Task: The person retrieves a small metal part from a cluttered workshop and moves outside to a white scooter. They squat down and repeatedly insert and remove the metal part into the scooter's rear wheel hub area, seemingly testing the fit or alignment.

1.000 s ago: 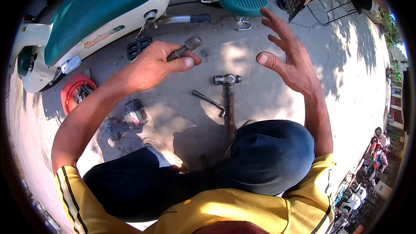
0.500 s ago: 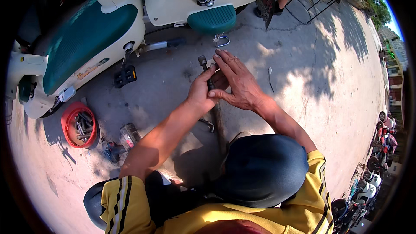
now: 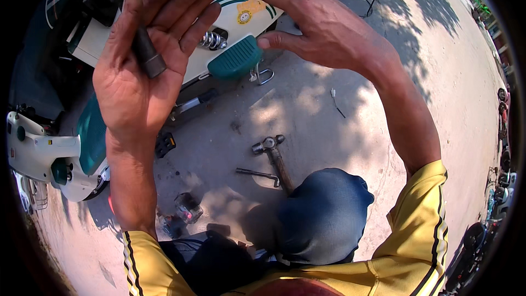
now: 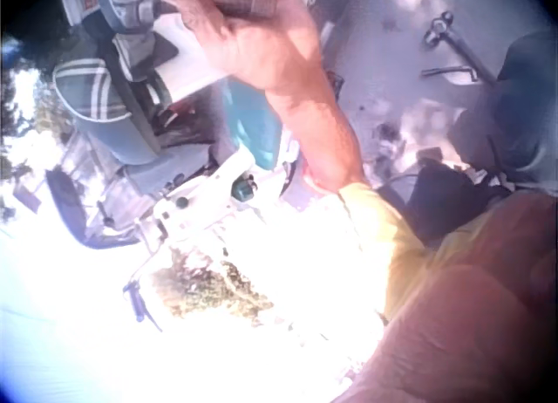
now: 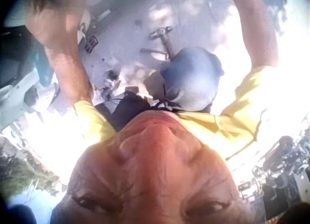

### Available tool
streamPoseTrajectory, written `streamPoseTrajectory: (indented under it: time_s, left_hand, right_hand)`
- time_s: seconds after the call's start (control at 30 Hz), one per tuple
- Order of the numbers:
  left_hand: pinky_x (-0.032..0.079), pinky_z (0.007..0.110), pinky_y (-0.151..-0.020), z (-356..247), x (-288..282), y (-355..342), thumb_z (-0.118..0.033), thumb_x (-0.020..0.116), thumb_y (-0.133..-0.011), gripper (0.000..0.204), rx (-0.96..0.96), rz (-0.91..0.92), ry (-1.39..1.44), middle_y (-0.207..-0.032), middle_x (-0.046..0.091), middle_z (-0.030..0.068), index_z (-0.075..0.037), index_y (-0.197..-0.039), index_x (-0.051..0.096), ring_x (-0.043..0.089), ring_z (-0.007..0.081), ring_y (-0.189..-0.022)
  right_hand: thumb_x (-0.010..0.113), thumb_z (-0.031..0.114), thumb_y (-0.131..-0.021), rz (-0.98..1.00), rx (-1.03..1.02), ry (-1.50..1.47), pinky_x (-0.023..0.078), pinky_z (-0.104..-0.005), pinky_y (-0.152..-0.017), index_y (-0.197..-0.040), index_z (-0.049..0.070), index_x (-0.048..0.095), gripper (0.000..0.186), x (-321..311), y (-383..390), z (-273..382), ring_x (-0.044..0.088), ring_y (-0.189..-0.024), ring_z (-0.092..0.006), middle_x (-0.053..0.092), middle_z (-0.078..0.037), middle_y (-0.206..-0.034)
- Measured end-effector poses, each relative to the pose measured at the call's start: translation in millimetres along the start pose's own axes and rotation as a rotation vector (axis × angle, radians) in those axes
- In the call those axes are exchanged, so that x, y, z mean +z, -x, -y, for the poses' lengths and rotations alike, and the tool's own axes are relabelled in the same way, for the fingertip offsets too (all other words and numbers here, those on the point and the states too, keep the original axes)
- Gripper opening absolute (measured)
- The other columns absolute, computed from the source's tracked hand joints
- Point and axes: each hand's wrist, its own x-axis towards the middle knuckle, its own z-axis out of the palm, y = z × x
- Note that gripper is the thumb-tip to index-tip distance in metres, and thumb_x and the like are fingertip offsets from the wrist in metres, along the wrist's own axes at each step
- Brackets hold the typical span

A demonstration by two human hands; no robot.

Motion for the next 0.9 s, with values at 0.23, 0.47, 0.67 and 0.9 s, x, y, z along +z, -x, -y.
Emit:
streamPoseTrajectory:
  time_s: [0.23, 0.47, 0.67, 0.9]
  left_hand:
    - [0.024, 0.049, -0.126, 104, -62, 19, -0.037, 0.027, -0.112, 0.059, 0.115, -0.075, -0.214, -0.152, 0.047, 0.0274, 0.007, -0.147, 0.044, 0.039, 0.0363, -0.148]
    - [0.051, 0.038, -0.095, 233, -158, 83, -0.028, 0.041, -0.111, 0.04, -0.641, -0.575, -0.348, -0.121, 0.066, 0.0185, 0.004, -0.131, 0.053, 0.065, 0.0256, -0.11]
    - [0.038, 0.021, -0.051, 90, -50, 50, -0.031, 0.059, -0.105, 0.032, -0.29, 0.084, -0.921, -0.071, 0.059, 0.0016, 0.0, -0.106, 0.067, 0.052, 0.0056, -0.056]
    - [0.043, 0.024, -0.049, 28, -16, 74, -0.027, 0.061, -0.103, 0.027, -0.092, 0.206, -0.843, -0.074, 0.061, 0.0048, 0.0, -0.1, 0.057, 0.053, 0.0071, -0.055]
  right_hand:
    - [0.074, 0.037, -0.089, -0.459, -0.114, -0.067, 0.042, -0.0443, -0.113, -0.149, 0.003, 0.047, 0.074, 60, 25, -27, 0.054, -0.134, -0.0355, 0.053, -0.019, -0.147]
    - [0.075, 0.043, -0.09, 0.146, 0.367, -0.433, 0.051, -0.0473, -0.103, -0.125, 0.001, 0.067, 0.056, 259, 140, -46, 0.067, -0.116, -0.0361, 0.07, -0.018, -0.117]
    - [0.069, 0.016, -0.095, -0.221, 0.181, -1.523, 0.052, -0.0316, -0.059, -0.076, 0.0, 0.067, 0.026, 45, 77, -1, 0.064, -0.06, -0.0162, 0.068, -0.011, -0.072]
    - [0.079, 0.017, -0.083, -0.355, -0.61, -0.82, 0.037, -0.0376, -0.051, -0.066, 0.006, 0.058, 0.028, 28, 16, 62, 0.054, -0.053, -0.0255, 0.055, -0.006, -0.063]
